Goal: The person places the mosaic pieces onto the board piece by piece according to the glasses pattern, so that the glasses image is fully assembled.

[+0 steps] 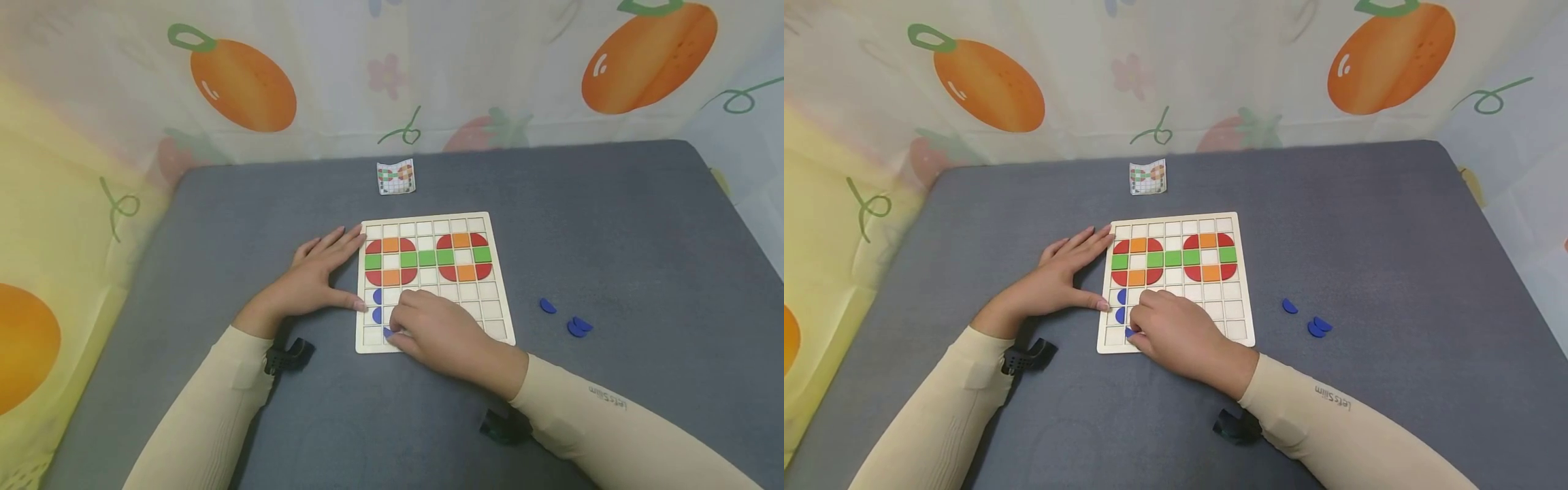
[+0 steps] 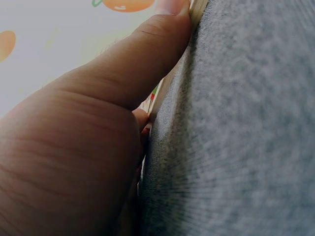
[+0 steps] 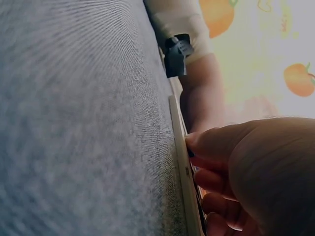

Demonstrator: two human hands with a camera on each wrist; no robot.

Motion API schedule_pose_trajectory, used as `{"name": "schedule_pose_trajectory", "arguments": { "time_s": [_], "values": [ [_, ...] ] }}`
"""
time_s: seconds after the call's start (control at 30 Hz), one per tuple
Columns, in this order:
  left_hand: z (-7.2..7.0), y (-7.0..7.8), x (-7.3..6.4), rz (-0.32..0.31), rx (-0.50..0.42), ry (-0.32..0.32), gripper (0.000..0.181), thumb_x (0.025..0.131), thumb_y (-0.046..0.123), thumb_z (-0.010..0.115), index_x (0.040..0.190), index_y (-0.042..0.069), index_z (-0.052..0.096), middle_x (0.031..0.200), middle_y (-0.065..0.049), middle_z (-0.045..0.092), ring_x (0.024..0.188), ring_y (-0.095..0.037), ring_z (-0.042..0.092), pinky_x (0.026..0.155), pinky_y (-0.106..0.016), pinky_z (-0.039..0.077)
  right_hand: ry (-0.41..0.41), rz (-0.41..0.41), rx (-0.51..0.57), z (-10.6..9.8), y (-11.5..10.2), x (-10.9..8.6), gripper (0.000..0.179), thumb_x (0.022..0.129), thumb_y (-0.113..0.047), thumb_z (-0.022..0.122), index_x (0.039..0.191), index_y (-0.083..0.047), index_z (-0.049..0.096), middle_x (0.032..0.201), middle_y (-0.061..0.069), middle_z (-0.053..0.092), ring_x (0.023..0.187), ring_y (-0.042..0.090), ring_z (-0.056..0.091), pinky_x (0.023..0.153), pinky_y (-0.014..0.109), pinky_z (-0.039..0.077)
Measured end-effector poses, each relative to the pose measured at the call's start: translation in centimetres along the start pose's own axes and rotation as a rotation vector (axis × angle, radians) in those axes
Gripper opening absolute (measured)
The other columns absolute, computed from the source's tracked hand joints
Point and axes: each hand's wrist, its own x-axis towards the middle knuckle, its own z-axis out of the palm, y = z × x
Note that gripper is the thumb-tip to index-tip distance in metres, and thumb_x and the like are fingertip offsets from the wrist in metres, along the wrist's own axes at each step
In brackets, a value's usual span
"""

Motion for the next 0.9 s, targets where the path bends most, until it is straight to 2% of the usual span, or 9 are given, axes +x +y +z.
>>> {"name": "schedule_pose_trajectory", "arguments": {
  "time_s": [0.6, 0.8, 0.9],
  "values": [
    [0.04, -0.21, 0.12, -0.004, -0.002, 0.001, 0.127, 0.080, 0.062, 0.093, 0.177, 0.023, 0.022, 0.181, 0.011, 0.010, 0.166, -0.022, 0.000, 0.125, -0.061, -0.001, -0.015, 0.010, -0.020, 0.20, -0.11, 0.11, 0.017, 0.101, -0.027, 0.081, 0.107, -0.011, 0.079, 0.099, -0.001, 0.065, 0.090, 0.017, 0.064, 0.084, 0.035, 0.056],
    [0.13, -0.26, 0.16, -0.001, -0.003, 0.001, 0.126, 0.080, 0.063, 0.093, 0.177, 0.023, 0.022, 0.181, 0.011, 0.011, 0.166, -0.022, 0.000, 0.125, -0.061, -0.001, -0.014, 0.021, 0.010, 0.20, 0.03, 0.01, 0.021, 0.102, -0.031, 0.080, 0.110, -0.011, 0.078, 0.100, -0.001, 0.065, 0.090, 0.016, 0.063, 0.084, 0.036, 0.056],
    [0.19, -0.22, 0.15, -0.001, -0.003, 0.002, 0.126, 0.080, 0.063, 0.093, 0.177, 0.023, 0.021, 0.181, 0.011, 0.011, 0.166, -0.022, 0.000, 0.125, -0.061, -0.001, -0.014, 0.035, 0.066, 0.14, 0.30, -0.21, 0.023, 0.102, -0.033, 0.080, 0.113, -0.012, 0.078, 0.101, -0.003, 0.066, 0.092, 0.014, 0.062, 0.086, 0.035, 0.055]
  ]
}}
